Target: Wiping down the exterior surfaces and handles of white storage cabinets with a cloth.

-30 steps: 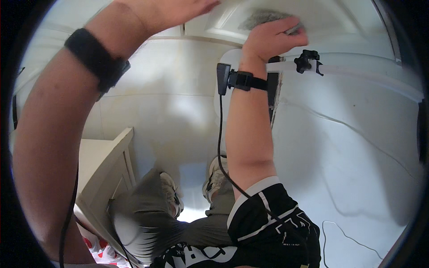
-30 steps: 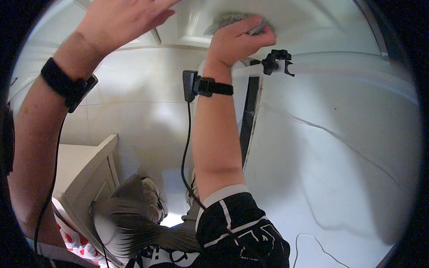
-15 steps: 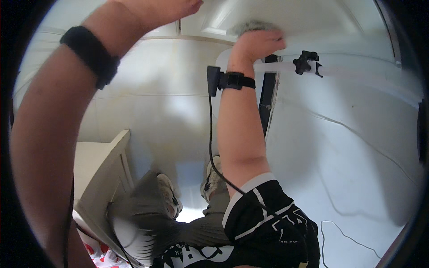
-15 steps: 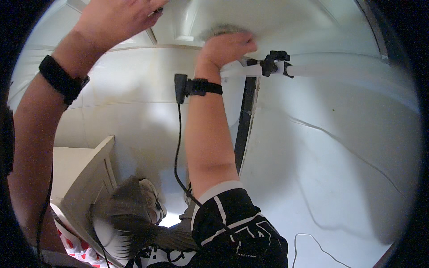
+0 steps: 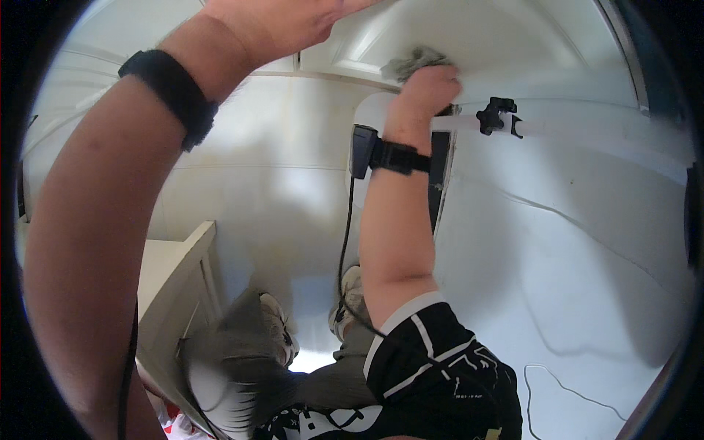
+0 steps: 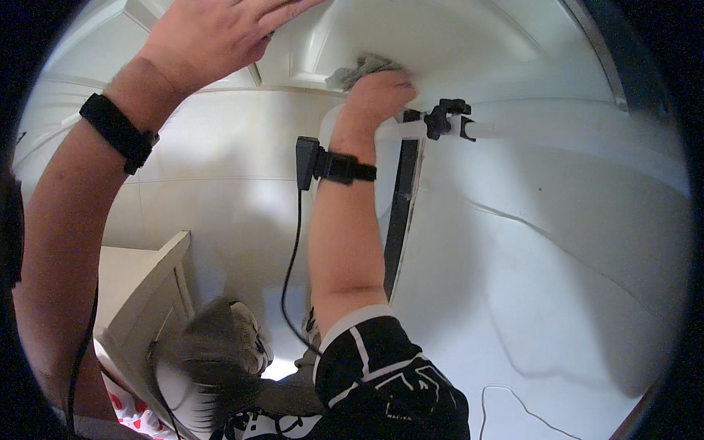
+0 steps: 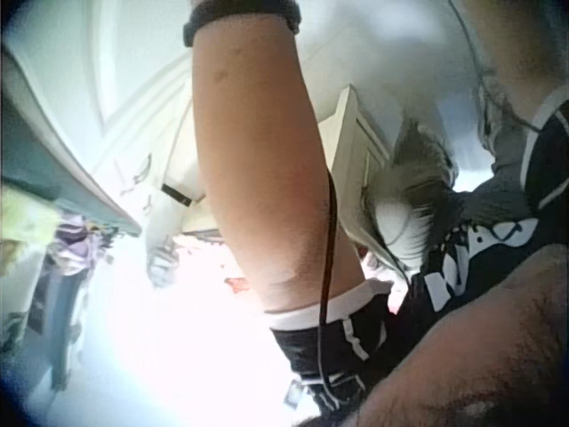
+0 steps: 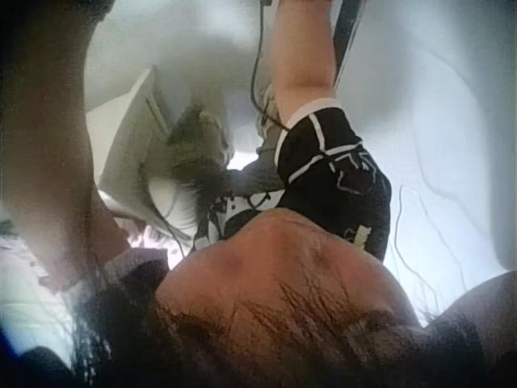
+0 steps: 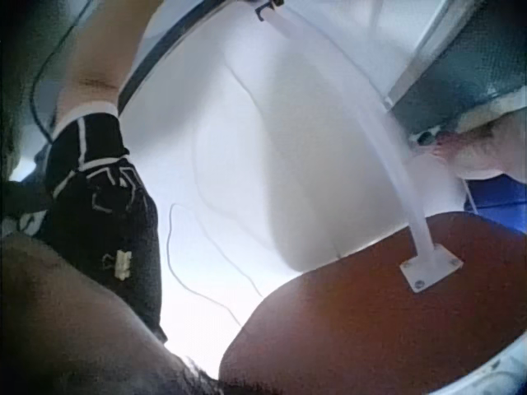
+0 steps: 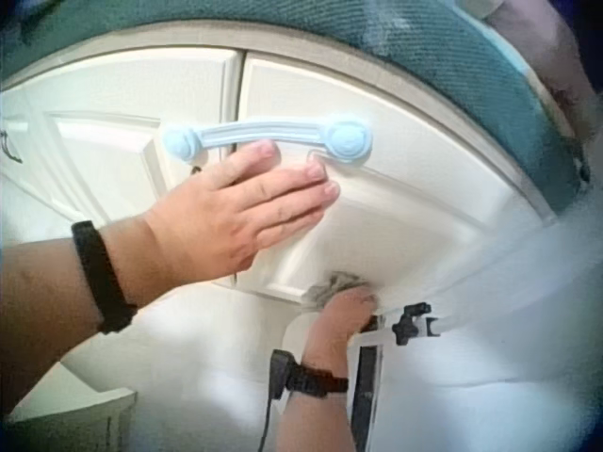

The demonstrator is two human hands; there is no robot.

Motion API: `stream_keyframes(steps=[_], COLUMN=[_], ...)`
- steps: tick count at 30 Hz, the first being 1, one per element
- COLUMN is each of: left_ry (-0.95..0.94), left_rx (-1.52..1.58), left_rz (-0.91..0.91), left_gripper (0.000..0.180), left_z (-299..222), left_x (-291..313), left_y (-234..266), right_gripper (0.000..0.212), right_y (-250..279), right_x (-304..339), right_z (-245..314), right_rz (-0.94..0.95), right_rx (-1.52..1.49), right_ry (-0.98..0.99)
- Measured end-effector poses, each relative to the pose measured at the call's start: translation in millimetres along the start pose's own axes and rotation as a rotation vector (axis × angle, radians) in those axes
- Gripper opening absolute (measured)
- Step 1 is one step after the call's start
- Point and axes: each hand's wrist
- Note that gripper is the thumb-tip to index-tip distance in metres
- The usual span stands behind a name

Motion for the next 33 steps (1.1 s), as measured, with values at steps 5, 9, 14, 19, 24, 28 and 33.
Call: stream_keyframes(steps=[5,9,14,19,24,28,33], left_ry=[0.002,-0.016,-0.008,-0.015,0.014,0.02,0.016], left_rx=[-0.044,-0.054,-0.062,-0.076,-0.025,-0.029,-0.09], left_rz=[-0.061,-0.09,-0.143,-0.029,-0.2,-0.333,-0.39], left_gripper=[0.059,0.059,0.066,0.077,0.07,0.062,0.062], left_z=[1.1,-2.3,0.0,1.6,-2.0,-3.5,-2.5], left_x=[9.4,5.9,4.6,8.5,6.5,1.3,-4.5], left_y=[-0.4,-5.5,-21.6,5.1,-29.1,-49.6,-52.6], right_gripper=[0.039,0.034,0.033,0.032,0.031,0.029,0.025], right_y=[-2.1,-14.3,-12.3,0.4,-25.3,-5.9,-15.7], right_x=[36.9,41.4,67.9,66.7,72.8,66.7,35.5], right_z=[136.6,126.0,47.9,144.5,77.0,101.9,117.1], right_rz=[-0.17,-0.324,0.072,0.036,0.026,0.045,-0.29], right_rx=[-0.033,0.131,0.549,0.232,0.385,0.314,0.275], right_ry=[0.533,0.76,0.622,0.57,0.689,0.709,0.978])
Point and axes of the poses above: each hand's wrist, its own x-axis away from the middle knuckle, its own y-axis out of the back of the hand, z = x × y, and after that the axes turned 8 degrees about x, right-handed
